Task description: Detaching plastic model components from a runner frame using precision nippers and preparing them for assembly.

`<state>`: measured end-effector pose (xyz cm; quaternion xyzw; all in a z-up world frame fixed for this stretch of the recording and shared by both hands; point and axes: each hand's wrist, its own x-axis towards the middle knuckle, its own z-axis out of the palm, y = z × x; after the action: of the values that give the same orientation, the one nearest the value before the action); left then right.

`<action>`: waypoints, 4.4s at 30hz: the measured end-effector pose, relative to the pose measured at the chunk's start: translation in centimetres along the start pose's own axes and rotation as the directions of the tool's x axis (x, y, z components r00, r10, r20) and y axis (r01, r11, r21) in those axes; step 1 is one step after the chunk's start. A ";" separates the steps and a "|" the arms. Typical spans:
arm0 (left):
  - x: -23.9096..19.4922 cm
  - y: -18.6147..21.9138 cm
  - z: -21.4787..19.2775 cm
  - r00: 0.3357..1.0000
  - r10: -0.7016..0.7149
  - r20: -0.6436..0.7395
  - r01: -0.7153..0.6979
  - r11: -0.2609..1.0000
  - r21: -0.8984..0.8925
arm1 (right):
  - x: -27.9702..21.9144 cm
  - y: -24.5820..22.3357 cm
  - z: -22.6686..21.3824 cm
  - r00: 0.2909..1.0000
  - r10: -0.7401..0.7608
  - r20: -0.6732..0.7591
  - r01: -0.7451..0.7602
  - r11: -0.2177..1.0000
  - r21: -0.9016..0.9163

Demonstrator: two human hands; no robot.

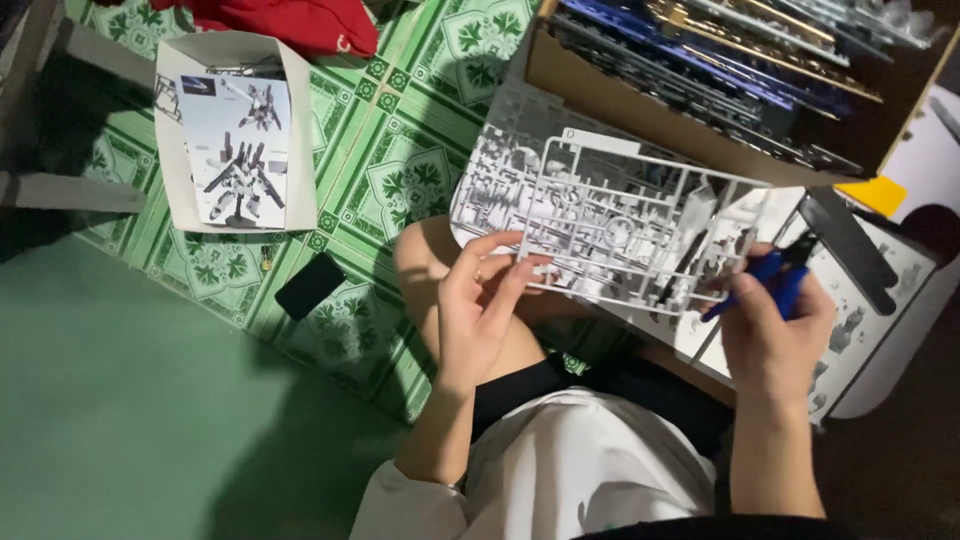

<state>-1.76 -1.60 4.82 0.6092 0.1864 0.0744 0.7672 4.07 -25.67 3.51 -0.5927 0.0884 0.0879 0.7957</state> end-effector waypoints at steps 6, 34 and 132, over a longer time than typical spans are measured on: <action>-0.7 1.8 2.9 0.989 -0.035 0.141 0.001 0.972 0.234 | -0.2 -1.3 -5.1 0.985 -0.153 -0.076 0.157 0.987 0.039; -3.7 -11.3 12.4 0.922 0.070 0.382 0.093 0.915 -0.392 | -2.1 -1.6 -11.2 0.939 -0.171 -0.299 0.228 0.959 0.170; -1.5 -5.0 19.4 0.790 -0.442 0.424 0.393 0.897 0.204 | -4.1 -1.2 -16.1 0.963 -0.147 0.226 0.268 0.603 -0.751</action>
<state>3.62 -20.89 3.94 0.5921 0.1328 -0.2534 0.7534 -0.19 -41.55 1.06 -0.8753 -0.0839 0.0656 0.4717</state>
